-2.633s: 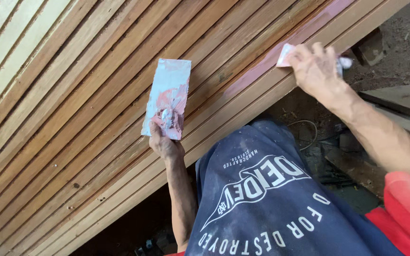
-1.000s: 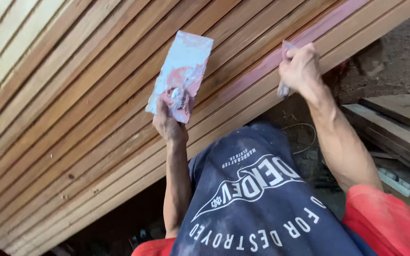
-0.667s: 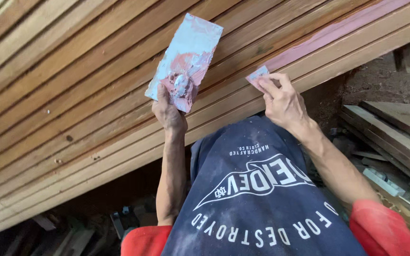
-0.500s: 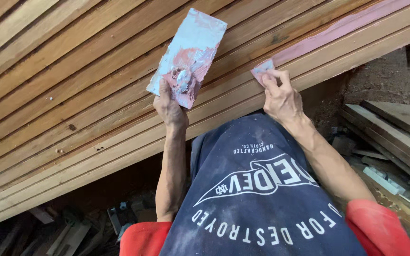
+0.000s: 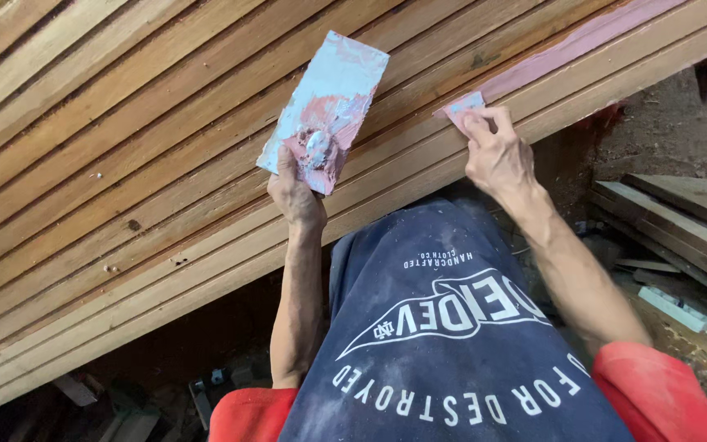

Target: The person applies a pinkish filler paste into the gaps between horizontal wooden planks using a small putty knife. They repeatedly scoop the filler from a larger rectangular board held in the left hand and spread it along the seams of the wooden surface.

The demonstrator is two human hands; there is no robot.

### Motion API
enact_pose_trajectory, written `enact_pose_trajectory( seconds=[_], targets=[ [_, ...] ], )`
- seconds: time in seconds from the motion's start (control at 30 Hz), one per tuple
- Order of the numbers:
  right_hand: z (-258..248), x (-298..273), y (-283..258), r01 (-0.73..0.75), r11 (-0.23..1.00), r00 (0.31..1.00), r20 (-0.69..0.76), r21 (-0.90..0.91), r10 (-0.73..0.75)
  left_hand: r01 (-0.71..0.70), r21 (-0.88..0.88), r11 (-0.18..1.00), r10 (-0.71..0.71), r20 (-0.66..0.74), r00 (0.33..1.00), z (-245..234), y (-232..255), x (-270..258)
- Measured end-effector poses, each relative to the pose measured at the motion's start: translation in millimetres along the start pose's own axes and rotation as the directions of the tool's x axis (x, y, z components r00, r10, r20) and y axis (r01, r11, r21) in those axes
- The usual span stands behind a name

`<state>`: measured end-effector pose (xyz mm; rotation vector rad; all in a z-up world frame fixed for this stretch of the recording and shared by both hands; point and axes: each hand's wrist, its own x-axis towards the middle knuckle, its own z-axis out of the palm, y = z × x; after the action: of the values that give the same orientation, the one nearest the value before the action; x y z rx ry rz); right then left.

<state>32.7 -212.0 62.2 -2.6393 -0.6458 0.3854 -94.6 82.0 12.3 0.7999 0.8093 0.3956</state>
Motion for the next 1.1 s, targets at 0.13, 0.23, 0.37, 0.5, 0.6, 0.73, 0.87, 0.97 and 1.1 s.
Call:
enact_pose_trajectory(
  seconds=[0.13, 0.23, 0.37, 0.5, 0.6, 0.73, 0.87, 0.97, 1.1],
  targets=[
    [-19, -1, 36, -0.06, 0.996, 0.991, 0.117, -0.068, 0.068, 0.002, -0.006, 1.0, -0.002, 0.015, 1.0, 5, 7, -4],
    [-32, 9, 82, -0.068, 0.997, 0.997, -0.035, -0.044, 0.066, 0.021, -0.008, 1.0, -0.021, 0.015, 1.0, 7, 10, -4],
    [-39, 8, 105, -0.084, 0.989, 0.995, 0.039, -0.12, 0.089, 0.021, -0.014, 1.0, -0.021, -0.015, 1.0, 16, 6, 0],
    [-64, 24, 111, 0.034, 0.99, 0.984, -0.172, -0.134, -0.057, 0.017, -0.047, 0.999, -0.016, 0.021, 1.0, 24, 10, 1],
    [-73, 60, 104, -0.72, 0.566, 0.667, 0.178, 0.401, 0.723, 0.014, -0.059, 0.998, -0.012, 0.035, 0.999, 27, 11, 4],
    [-56, 78, 72, -0.648, 0.652, 0.752, 0.199, 0.393, 0.628, 0.023, -0.079, 0.997, -0.021, 0.025, 0.999, 11, 11, 4],
    [-27, 57, -1, -0.452, 0.824, 0.891, 0.141, 0.341, 0.43, 0.02, -0.06, 0.998, -0.024, -0.067, 0.997, -8, 5, 12],
    [-22, 37, -62, -0.522, 0.819, 0.827, 0.378, 0.238, 0.417, 0.065, -0.112, 0.992, -0.074, -0.077, 0.994, -21, 4, 14],
    [-17, 17, -127, -0.174, 0.903, 0.965, 0.249, 0.394, 0.077, 0.028, -0.045, 0.999, -0.031, -0.075, 0.997, -35, 17, 14]
  ],
)
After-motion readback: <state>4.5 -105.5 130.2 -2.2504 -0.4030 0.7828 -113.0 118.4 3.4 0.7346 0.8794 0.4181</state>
